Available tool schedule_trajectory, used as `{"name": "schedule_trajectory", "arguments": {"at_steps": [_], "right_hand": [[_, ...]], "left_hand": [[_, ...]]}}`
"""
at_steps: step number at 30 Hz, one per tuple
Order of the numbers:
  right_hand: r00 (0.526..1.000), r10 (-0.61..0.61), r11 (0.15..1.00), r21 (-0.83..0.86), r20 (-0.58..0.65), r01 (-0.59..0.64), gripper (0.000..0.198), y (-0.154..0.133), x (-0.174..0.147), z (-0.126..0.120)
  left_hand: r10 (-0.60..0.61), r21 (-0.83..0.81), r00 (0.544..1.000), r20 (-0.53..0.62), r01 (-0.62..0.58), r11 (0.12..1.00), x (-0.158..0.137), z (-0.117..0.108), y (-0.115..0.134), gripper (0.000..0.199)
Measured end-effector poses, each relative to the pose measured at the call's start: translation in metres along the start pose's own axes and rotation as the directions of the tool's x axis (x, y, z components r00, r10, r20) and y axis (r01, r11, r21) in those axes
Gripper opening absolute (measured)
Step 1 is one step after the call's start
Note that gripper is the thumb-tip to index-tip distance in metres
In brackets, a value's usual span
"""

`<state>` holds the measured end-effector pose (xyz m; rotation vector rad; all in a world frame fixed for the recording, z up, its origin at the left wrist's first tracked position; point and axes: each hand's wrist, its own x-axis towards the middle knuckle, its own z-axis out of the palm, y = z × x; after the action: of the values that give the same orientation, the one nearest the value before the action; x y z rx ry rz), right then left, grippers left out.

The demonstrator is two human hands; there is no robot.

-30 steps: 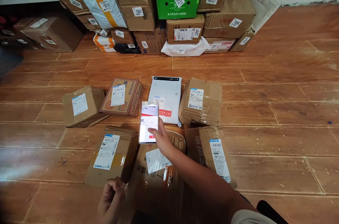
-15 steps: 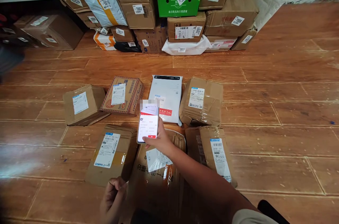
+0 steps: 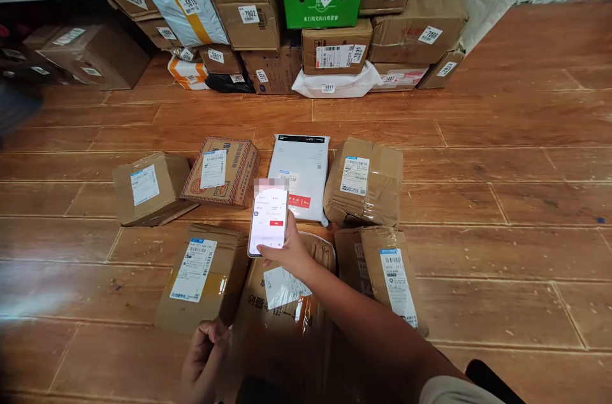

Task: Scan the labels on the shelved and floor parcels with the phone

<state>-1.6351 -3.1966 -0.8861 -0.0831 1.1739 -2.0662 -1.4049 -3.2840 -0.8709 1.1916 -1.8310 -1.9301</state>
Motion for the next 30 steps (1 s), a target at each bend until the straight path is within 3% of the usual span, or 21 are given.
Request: {"name": "schedule_trajectory", "arguments": {"at_steps": [4, 8, 13, 30], "right_hand": [[1.0, 0.016, 0.999, 0.032, 0.008, -0.016, 0.083, -0.0018, -0.0016, -0.0006], [0.998, 0.061, 0.992, 0.105, 0.026, -0.063, 0.07, -0.0023, -0.0014, -0.0014], [0.995, 0.087, 0.985, 0.145, 0.055, -0.094, 0.071, -0.002, -0.0011, -0.0019], [1.0, 0.015, 0.999, -0.033, 0.027, -0.014, 0.086, 0.0017, -0.0085, 0.0022]], "left_hand": [[0.012, -0.01, 0.999, -0.051, -0.012, 1.0, 0.0003, 0.0007, -0.0018, 0.038], [0.003, -0.004, 1.0, -0.028, -0.003, 1.0, -0.0008, 0.0038, 0.0024, 0.039], [0.016, 0.005, 0.999, -0.036, -0.016, 1.0, -0.001, 0.0047, 0.0028, 0.039], [-0.011, -0.044, 1.0, -0.027, 0.009, 0.999, -0.0046, 0.0048, -0.0006, 0.038]]}}
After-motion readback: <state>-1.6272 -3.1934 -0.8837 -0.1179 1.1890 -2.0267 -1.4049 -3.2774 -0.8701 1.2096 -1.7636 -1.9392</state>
